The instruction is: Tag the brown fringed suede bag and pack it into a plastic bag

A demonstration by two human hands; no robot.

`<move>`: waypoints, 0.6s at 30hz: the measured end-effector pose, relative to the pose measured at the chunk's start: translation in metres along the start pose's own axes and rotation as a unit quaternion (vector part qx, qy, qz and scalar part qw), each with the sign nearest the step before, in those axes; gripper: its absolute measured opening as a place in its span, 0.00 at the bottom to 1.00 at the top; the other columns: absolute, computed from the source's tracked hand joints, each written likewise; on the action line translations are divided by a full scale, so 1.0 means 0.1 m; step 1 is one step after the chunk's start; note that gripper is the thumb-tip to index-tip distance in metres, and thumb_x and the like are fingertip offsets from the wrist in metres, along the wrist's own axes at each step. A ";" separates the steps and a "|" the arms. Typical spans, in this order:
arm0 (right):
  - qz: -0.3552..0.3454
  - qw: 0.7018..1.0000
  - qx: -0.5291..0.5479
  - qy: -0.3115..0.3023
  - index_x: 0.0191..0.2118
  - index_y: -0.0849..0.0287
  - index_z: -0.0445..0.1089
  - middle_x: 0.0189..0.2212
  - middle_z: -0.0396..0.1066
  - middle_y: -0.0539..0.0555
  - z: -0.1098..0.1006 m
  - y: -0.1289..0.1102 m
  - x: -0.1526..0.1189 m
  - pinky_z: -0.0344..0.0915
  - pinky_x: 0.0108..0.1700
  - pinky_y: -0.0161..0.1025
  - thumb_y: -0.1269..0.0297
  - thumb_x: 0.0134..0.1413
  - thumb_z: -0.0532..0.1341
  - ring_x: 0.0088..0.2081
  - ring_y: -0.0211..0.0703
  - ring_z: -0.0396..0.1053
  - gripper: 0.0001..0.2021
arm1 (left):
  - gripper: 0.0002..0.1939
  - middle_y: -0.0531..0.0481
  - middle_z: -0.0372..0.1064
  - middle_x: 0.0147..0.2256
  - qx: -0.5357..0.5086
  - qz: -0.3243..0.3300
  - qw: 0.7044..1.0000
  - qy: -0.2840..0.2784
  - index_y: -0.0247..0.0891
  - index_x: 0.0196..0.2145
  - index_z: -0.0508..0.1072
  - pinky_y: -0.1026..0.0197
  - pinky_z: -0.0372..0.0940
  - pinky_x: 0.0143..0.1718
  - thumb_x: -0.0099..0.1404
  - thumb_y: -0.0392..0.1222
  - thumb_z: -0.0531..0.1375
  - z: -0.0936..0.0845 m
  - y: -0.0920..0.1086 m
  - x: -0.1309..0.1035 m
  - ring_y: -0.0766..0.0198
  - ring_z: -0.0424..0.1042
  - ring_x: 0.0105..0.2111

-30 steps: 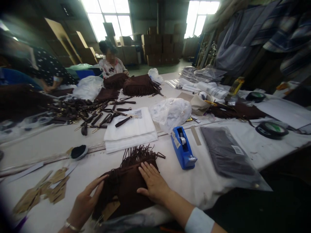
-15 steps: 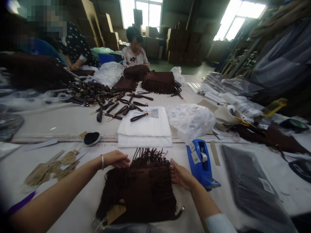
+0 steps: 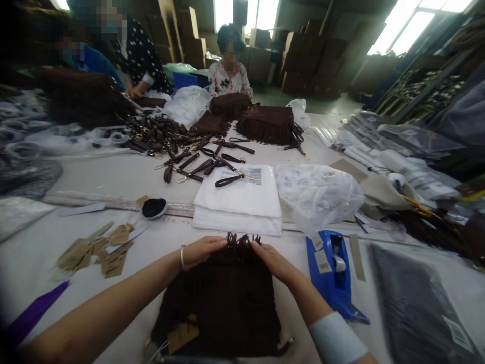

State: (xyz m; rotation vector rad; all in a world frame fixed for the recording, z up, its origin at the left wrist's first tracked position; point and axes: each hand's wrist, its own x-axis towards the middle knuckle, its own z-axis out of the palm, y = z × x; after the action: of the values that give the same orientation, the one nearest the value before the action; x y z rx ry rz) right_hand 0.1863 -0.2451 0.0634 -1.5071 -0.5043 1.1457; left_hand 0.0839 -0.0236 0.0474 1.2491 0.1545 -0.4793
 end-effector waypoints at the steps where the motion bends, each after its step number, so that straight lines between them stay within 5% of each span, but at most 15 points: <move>1: -0.032 0.998 -0.053 -0.001 0.49 0.59 0.71 0.48 0.73 0.56 0.06 0.01 -0.10 0.54 0.60 0.53 0.46 0.59 0.51 0.51 0.53 0.67 0.25 | 0.22 0.45 0.72 0.48 0.064 0.027 0.998 -0.001 0.35 0.49 0.72 0.53 0.61 0.54 0.64 0.53 0.56 0.06 0.01 -0.12 0.55 0.69 0.50; 6: -0.196 0.948 -0.244 -0.058 0.48 0.49 0.72 0.57 0.63 0.51 0.53 0.46 -0.69 0.38 0.65 0.56 0.54 0.62 0.50 0.62 0.51 0.53 0.17 | 0.13 0.49 0.71 0.50 0.372 0.153 0.915 0.018 0.43 0.46 0.74 0.49 0.51 0.62 0.65 0.45 0.57 0.45 -0.25 -0.81 0.56 0.61 0.58; 10: -0.248 0.946 -0.207 -0.011 0.44 0.48 0.75 0.53 0.69 0.53 0.78 0.76 -1.06 0.39 0.65 0.58 0.51 0.63 0.45 0.60 0.53 0.57 0.21 | 0.12 0.50 0.71 0.50 0.452 0.186 0.872 0.040 0.44 0.46 0.72 0.50 0.49 0.63 0.65 0.40 0.57 0.71 -0.53 -1.17 0.61 0.61 0.58; 15: -0.281 0.936 -0.104 0.186 0.44 0.53 0.75 0.52 0.70 0.55 0.67 0.36 -0.94 0.46 0.64 0.56 0.50 0.63 0.45 0.59 0.54 0.59 0.23 | 0.12 0.53 0.75 0.44 0.403 0.203 0.886 0.102 0.45 0.44 0.74 0.56 0.56 0.60 0.69 0.42 0.52 0.82 -0.56 -1.35 0.64 0.70 0.50; 18: -0.247 0.932 -0.199 0.176 0.51 0.50 0.70 0.57 0.64 0.51 0.68 0.16 -0.61 0.44 0.65 0.53 0.53 0.59 0.55 0.62 0.50 0.53 0.18 | 0.14 0.51 0.76 0.39 0.371 0.203 0.880 0.219 0.42 0.40 0.76 0.59 0.62 0.55 0.69 0.45 0.51 0.74 -0.54 -1.45 0.64 0.73 0.42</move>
State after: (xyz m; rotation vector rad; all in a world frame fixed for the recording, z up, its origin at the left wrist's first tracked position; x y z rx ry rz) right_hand 0.0973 -0.2651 0.0784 -1.7490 -0.8410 0.3790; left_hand -0.0790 -0.0672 0.0773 2.0811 0.0827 0.1525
